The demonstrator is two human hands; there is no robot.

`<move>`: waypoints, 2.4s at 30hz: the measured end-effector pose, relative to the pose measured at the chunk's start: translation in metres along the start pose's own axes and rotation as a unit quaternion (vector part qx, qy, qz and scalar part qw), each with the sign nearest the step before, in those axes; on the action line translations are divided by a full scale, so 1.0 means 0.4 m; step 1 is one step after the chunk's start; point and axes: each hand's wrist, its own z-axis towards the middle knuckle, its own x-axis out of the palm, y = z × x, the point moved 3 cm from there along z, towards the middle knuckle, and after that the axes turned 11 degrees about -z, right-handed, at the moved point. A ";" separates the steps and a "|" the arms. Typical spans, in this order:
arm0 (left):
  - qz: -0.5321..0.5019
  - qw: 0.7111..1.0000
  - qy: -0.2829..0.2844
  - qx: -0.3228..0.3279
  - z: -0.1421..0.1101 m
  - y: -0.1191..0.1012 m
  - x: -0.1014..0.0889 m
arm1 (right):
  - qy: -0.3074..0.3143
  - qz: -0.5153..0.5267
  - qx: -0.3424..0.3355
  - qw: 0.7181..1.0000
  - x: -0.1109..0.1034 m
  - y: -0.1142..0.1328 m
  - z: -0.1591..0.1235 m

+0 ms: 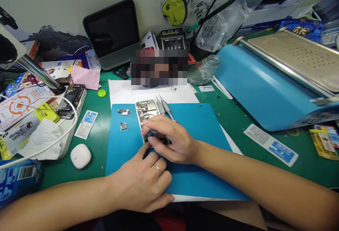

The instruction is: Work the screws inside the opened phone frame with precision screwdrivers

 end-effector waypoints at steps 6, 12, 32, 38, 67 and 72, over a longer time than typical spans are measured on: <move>-0.002 1.000 0.006 -0.004 0.001 -0.001 -0.002 | -0.003 0.006 0.002 1.000 0.000 -0.002 0.002; -0.003 1.000 -0.001 -0.002 0.002 -0.002 -0.005 | 0.008 0.024 0.023 0.999 0.002 -0.005 -0.002; 0.001 1.000 0.003 -0.004 0.002 -0.003 -0.004 | 0.011 0.018 0.019 1.000 0.000 -0.003 -0.003; -0.004 1.000 0.006 -0.003 0.001 -0.001 -0.005 | 0.012 0.022 0.020 0.999 0.001 -0.003 -0.003; -0.004 1.000 0.002 -0.010 0.004 -0.003 -0.005 | 0.032 0.043 0.060 0.997 0.004 -0.005 -0.001; -0.003 1.000 0.000 -0.009 0.005 -0.003 -0.004 | 0.041 0.050 0.068 0.996 0.002 -0.004 0.002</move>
